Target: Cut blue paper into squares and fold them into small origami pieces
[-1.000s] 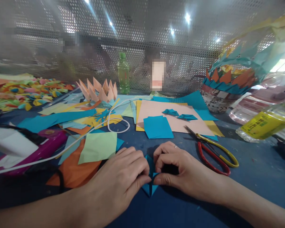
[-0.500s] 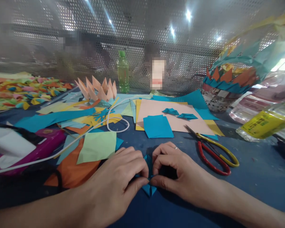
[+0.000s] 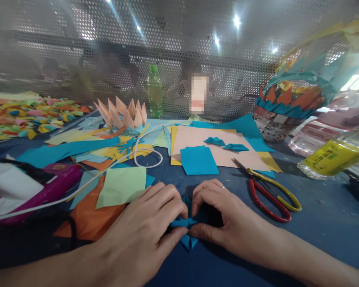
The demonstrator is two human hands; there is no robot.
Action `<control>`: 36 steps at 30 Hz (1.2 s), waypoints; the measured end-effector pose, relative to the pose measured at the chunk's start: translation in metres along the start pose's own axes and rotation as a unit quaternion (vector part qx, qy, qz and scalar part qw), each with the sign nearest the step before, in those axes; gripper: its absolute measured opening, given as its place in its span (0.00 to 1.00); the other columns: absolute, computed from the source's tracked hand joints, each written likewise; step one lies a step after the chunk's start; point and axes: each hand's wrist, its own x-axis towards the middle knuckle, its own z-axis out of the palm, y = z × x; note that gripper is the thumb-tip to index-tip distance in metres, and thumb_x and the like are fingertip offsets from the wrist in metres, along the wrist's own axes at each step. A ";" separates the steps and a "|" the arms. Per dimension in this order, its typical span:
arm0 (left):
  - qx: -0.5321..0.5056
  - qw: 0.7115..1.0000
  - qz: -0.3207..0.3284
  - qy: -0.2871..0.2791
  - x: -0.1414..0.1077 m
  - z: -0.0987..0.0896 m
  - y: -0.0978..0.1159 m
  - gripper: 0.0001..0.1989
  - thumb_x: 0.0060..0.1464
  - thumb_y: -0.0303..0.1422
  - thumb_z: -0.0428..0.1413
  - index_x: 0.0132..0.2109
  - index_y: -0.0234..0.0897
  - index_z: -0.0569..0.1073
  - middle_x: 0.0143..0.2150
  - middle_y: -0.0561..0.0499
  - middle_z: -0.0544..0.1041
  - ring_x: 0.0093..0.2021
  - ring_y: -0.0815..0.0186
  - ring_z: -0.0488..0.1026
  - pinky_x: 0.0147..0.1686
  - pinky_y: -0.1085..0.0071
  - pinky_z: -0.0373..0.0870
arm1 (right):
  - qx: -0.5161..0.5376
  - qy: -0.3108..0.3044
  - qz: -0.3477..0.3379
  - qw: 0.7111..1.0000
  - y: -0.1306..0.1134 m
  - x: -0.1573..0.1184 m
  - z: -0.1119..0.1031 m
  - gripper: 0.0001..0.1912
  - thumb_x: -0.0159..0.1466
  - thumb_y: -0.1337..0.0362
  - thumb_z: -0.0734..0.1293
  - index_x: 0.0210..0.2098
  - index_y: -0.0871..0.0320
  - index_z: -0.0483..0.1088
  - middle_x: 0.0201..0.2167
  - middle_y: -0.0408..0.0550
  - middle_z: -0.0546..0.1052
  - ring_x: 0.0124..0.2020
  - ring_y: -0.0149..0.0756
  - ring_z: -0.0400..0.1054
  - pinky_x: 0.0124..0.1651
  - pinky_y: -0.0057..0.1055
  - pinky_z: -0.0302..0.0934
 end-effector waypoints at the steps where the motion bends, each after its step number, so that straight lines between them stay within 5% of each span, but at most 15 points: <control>1: 0.013 1.000 0.017 0.001 0.000 -0.002 0.001 0.06 0.58 0.23 0.52 0.37 0.39 0.68 0.38 0.53 0.69 0.39 0.63 0.64 0.40 0.66 0.61 | 0.000 0.000 0.001 1.000 0.000 0.000 0.000 0.11 0.57 0.67 0.73 0.34 0.55 0.66 0.39 0.40 0.72 0.45 0.33 0.63 0.51 0.33 0.55; 10: 0.096 0.979 0.146 0.101 -0.011 0.000 0.013 0.21 0.67 0.29 0.40 0.32 0.38 0.74 0.28 0.53 0.72 0.30 0.67 0.68 0.30 0.68 0.64 | 0.004 -0.001 0.003 1.000 -0.001 0.000 -0.001 0.10 0.58 0.66 0.73 0.32 0.55 0.66 0.39 0.40 0.70 0.46 0.32 0.63 0.52 0.32 0.55; 13: 0.144 0.973 0.121 0.131 -0.014 0.009 0.011 0.20 0.67 0.28 0.41 0.33 0.38 0.75 0.28 0.54 0.73 0.30 0.67 0.71 0.30 0.68 0.65 | 0.002 -0.003 0.006 1.000 -0.001 0.000 -0.001 0.10 0.58 0.66 0.73 0.32 0.55 0.66 0.39 0.40 0.70 0.46 0.32 0.62 0.52 0.31 0.55; 18: 0.164 0.950 0.225 0.142 -0.017 0.012 0.004 0.15 0.64 0.27 0.46 0.34 0.37 0.76 0.26 0.56 0.73 0.27 0.70 0.72 0.21 0.71 0.63 | -0.005 0.001 0.004 1.000 -0.001 0.000 0.000 0.09 0.59 0.66 0.72 0.32 0.55 0.66 0.39 0.40 0.70 0.46 0.32 0.63 0.53 0.31 0.55; 28: 0.167 0.935 0.238 0.204 -0.013 0.006 0.009 0.12 0.61 0.23 0.48 0.33 0.36 0.74 0.24 0.56 0.72 0.27 0.72 0.74 0.24 0.75 0.66 | -0.008 0.002 0.007 1.000 -0.004 0.000 -0.001 0.08 0.59 0.67 0.71 0.33 0.56 0.67 0.39 0.42 0.70 0.45 0.33 0.63 0.50 0.32 0.57; 36: 0.183 0.952 0.200 0.141 -0.015 0.012 0.008 0.15 0.66 0.30 0.42 0.39 0.41 0.74 0.24 0.57 0.72 0.24 0.70 0.71 0.20 0.70 0.62 | -0.016 0.001 0.001 1.000 -0.004 0.001 -0.001 0.07 0.59 0.68 0.71 0.33 0.56 0.67 0.39 0.43 0.71 0.45 0.33 0.63 0.52 0.33 0.56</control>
